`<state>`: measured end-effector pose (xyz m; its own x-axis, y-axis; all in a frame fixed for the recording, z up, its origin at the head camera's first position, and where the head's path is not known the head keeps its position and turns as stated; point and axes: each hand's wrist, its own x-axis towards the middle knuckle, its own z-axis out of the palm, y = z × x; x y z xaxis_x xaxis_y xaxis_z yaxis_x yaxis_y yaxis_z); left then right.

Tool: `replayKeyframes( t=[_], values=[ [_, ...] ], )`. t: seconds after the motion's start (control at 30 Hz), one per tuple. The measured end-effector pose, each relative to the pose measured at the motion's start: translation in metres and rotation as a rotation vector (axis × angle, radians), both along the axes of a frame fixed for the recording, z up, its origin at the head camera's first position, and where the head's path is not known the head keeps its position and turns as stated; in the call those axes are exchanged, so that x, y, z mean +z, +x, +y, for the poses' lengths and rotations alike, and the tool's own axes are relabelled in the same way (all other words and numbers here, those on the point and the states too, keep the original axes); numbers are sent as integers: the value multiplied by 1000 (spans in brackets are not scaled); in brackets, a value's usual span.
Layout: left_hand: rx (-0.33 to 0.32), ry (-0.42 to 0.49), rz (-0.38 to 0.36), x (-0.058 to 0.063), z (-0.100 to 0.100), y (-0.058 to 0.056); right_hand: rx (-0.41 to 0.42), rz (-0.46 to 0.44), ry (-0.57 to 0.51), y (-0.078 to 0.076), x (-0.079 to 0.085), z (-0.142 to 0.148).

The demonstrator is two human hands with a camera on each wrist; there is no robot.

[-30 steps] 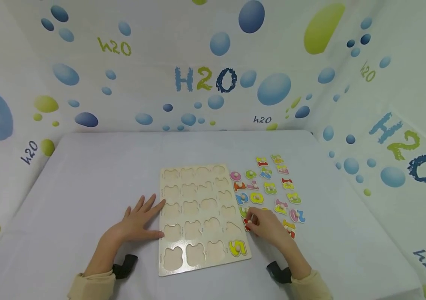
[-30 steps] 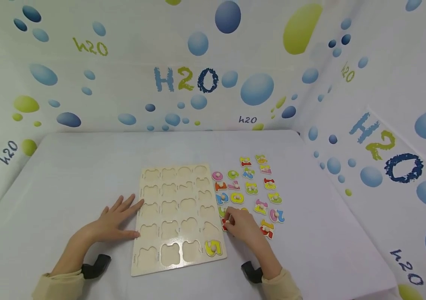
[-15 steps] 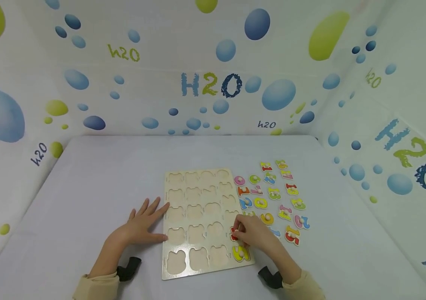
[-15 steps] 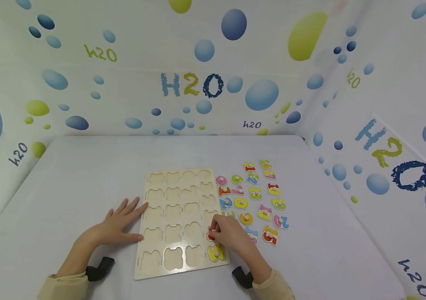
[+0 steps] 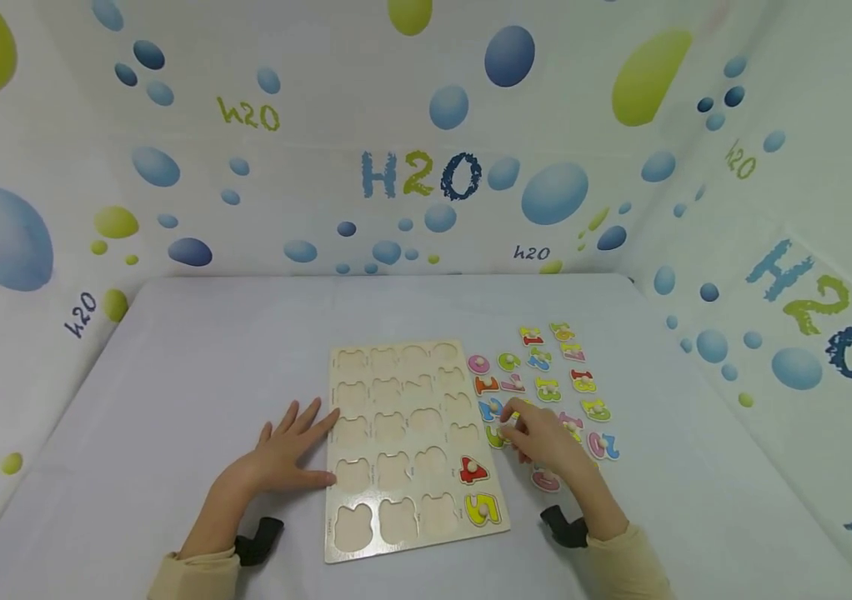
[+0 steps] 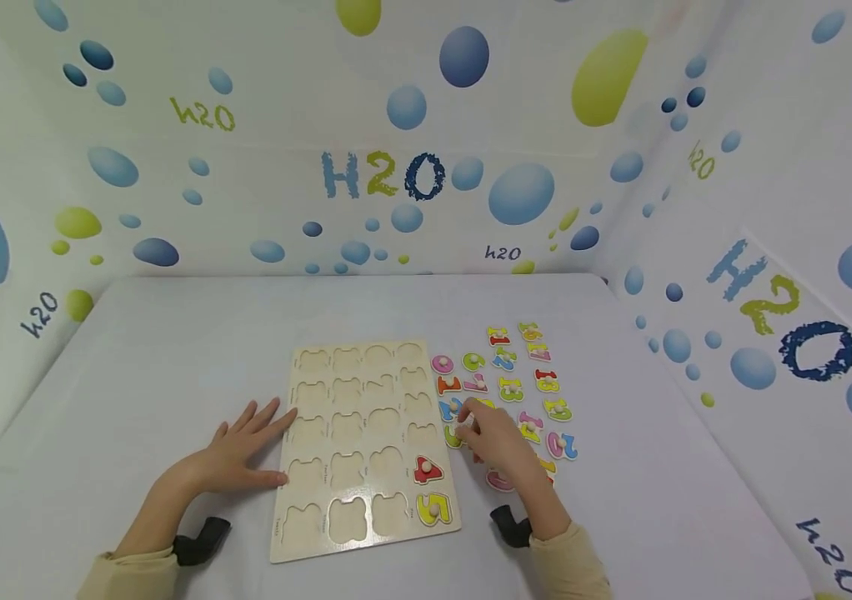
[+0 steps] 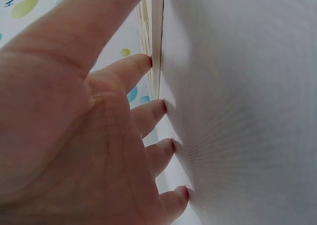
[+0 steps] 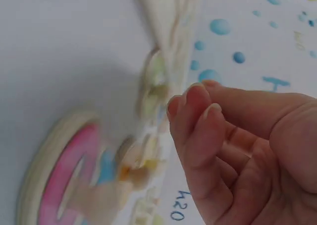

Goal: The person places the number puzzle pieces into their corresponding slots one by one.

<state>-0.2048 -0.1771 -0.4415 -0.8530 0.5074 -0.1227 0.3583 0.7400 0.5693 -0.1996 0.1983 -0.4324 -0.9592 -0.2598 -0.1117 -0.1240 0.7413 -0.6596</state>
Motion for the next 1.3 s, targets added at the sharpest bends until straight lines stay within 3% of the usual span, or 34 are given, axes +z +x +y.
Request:
replayKeyframes(
  t=[0.07, 0.23, 0.4, 0.47, 0.67, 1.1, 1.3],
  values=[
    [1, 2, -4, 0, 0, 1, -16, 15, 55, -5, -6, 5],
    [-9, -5, 12, 0, 0, 1, 61, 40, 100, -11, -13, 8],
    [-11, -21, 27, -1, 1, 0, 52, 87, 73, -17, -2, 2],
    [-9, -28, 29, -1, 1, 0, 90, 94, 38, -22, 3, -6],
    [-11, -33, 29, 0, 2, 1, 247, 30, -4, -33, 4, -31],
    [-4, -22, 13, 1, 1, 0, 226, -43, 33, -31, -3, -39],
    [0, -15, 13, 2, 0, 0, 283, -69, 67, -35, 4, -40]
  ],
)
